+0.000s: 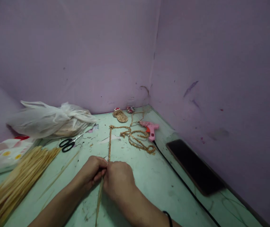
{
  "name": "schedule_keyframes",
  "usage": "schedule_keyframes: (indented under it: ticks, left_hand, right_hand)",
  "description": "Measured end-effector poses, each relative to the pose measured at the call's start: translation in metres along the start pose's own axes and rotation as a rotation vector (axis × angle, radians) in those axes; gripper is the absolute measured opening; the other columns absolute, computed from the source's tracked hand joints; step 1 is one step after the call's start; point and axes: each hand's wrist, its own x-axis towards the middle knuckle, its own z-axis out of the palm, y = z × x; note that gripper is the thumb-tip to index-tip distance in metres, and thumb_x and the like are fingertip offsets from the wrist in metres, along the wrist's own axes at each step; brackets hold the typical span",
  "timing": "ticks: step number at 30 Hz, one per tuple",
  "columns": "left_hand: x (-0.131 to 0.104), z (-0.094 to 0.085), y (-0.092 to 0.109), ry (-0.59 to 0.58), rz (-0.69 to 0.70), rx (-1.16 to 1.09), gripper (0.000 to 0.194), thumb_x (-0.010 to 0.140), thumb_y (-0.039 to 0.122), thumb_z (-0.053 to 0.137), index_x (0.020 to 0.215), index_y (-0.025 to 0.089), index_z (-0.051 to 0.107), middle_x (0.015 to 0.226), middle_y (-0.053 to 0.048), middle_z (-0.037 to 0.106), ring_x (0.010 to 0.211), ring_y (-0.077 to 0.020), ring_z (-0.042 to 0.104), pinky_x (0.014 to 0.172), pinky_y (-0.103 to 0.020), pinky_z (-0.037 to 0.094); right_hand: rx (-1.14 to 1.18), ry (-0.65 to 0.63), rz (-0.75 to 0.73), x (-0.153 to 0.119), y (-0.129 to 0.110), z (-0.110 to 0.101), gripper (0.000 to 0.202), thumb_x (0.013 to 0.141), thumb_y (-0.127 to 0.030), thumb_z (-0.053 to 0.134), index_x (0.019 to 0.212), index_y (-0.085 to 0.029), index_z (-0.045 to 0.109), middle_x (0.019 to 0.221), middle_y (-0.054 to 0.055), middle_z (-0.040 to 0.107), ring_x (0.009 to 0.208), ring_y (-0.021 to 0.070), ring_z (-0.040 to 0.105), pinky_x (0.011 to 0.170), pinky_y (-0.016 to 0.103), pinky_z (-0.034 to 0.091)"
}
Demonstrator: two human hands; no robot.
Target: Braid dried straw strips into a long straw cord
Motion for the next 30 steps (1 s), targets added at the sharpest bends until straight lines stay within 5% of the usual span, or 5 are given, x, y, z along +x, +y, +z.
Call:
schedule_keyframes:
  ticks: [6, 11, 15, 20, 30]
  left_hand:
    - [0.001, -0.008, 0.005, -0.104, 0.000, 0.013, 0.003, 0.045, 0.012, 0.047, 0.045, 0.011, 0.050, 0.030, 0.005, 0.037, 0.025, -0.0013, 0.021, 0.030, -0.017, 0.009]
    - [-0.002, -0.015, 0.011, -0.188, 0.032, 0.052, 0.011, 0.046, 0.019, 0.054, 0.043, 0.013, 0.046, 0.034, 0.005, 0.039, 0.026, 0.0000, 0.021, 0.032, -0.017, 0.007]
    - [0.000, -0.015, 0.008, -0.173, 0.047, 0.101, 0.010, 0.047, 0.021, 0.052, 0.044, 0.013, 0.046, 0.034, 0.005, 0.038, 0.028, -0.0010, 0.022, 0.034, -0.018, 0.009]
    - [0.006, -0.015, 0.002, -0.194, 0.123, 0.179, 0.007, 0.048, 0.018, 0.048, 0.042, 0.014, 0.044, 0.033, 0.005, 0.035, 0.032, -0.0028, 0.022, 0.036, -0.019, 0.013]
    - [-0.020, -0.014, 0.013, 0.133, 0.237, 0.874, 0.015, 0.057, 0.019, 0.051, 0.043, 0.015, 0.052, 0.040, 0.000, 0.042, 0.042, -0.0102, 0.038, 0.046, -0.022, 0.022]
  right_hand:
    - [0.035, -0.040, -0.100, -0.005, 0.001, -0.002, 0.019, 0.067, -0.024, 0.048, 0.067, -0.017, 0.066, 0.062, 0.008, 0.065, 0.053, 0.0165, 0.055, 0.046, 0.025, 0.023]
    - [0.575, 0.042, 0.157, 0.023, 0.027, -0.011, 0.026, 0.072, -0.034, 0.046, 0.060, -0.014, 0.059, 0.056, 0.003, 0.059, 0.049, 0.0106, 0.048, 0.046, 0.021, 0.030]
    - [0.989, -0.274, 0.315, 0.031, 0.025, 0.000, 0.017, 0.072, -0.023, 0.042, 0.064, -0.014, 0.053, 0.046, -0.002, 0.048, 0.039, 0.0076, 0.041, 0.042, 0.019, 0.030]
    - [0.882, -0.225, 0.255, 0.030, 0.024, 0.018, 0.009, 0.062, -0.014, 0.048, 0.056, -0.012, 0.054, 0.040, -0.007, 0.038, 0.038, 0.0044, 0.029, 0.039, 0.018, 0.021]
    - [1.005, -0.191, 0.247, 0.031, 0.027, 0.024, 0.007, 0.056, -0.013, 0.049, 0.051, -0.012, 0.053, 0.045, -0.003, 0.049, 0.043, 0.0053, 0.038, 0.044, 0.018, 0.027]
